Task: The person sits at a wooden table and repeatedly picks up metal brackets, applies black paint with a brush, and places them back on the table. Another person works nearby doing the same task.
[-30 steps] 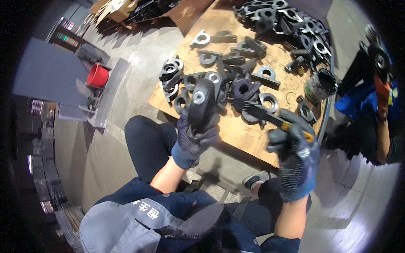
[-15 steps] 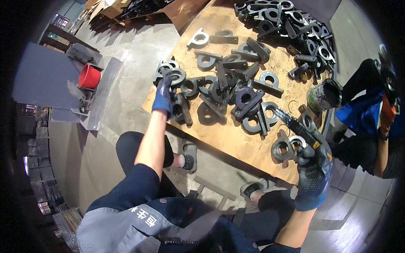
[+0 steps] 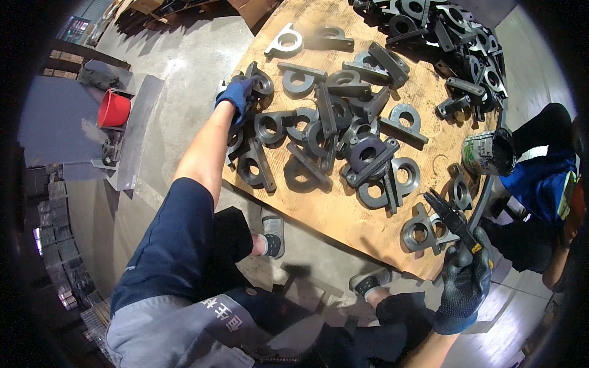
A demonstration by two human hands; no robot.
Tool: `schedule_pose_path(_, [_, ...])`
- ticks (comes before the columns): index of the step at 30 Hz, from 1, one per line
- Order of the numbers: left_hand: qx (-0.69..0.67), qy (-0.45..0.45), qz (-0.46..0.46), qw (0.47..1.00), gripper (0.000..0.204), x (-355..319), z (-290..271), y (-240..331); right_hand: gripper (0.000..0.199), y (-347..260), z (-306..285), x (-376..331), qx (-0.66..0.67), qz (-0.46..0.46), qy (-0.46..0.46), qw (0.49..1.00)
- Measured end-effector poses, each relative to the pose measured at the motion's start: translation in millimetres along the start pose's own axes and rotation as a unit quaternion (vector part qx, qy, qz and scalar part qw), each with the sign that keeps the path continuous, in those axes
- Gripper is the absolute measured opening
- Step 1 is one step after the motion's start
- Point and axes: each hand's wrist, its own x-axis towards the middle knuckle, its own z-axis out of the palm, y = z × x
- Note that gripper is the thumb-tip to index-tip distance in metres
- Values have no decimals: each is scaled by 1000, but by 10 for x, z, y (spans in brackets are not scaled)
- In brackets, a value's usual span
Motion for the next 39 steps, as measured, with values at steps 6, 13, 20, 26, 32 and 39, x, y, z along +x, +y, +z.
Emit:
schedule_pose_path(6, [325, 65, 59, 942, 49, -415, -219, 356, 35, -102, 157, -36, -330, -139, -3, 934])
schedule_pose_path(13, [384, -8, 331, 862, 53, -952, 109, 670, 44, -228, 107, -103, -321, -148, 29, 935])
schedule_pose_path(20, [480, -246, 162, 826, 45, -1091, 667, 669, 35, -149, 59, -135, -200, -149, 44, 967])
schedule_pose_path(26, [514, -152, 181, 825, 38, -1255, 675, 628, 34, -172, 14, -153, -272, -153, 52, 949])
schedule_pose_path(32, [361, -20, 332, 871, 28, -1193, 177, 485, 46, -58, -117, -168, -74, -41, 14, 996])
schedule_pose_path(39, [-258, -111, 46, 959, 21, -1574, -286, 959, 42, -138, 32, -247, 42, -61, 34, 997])
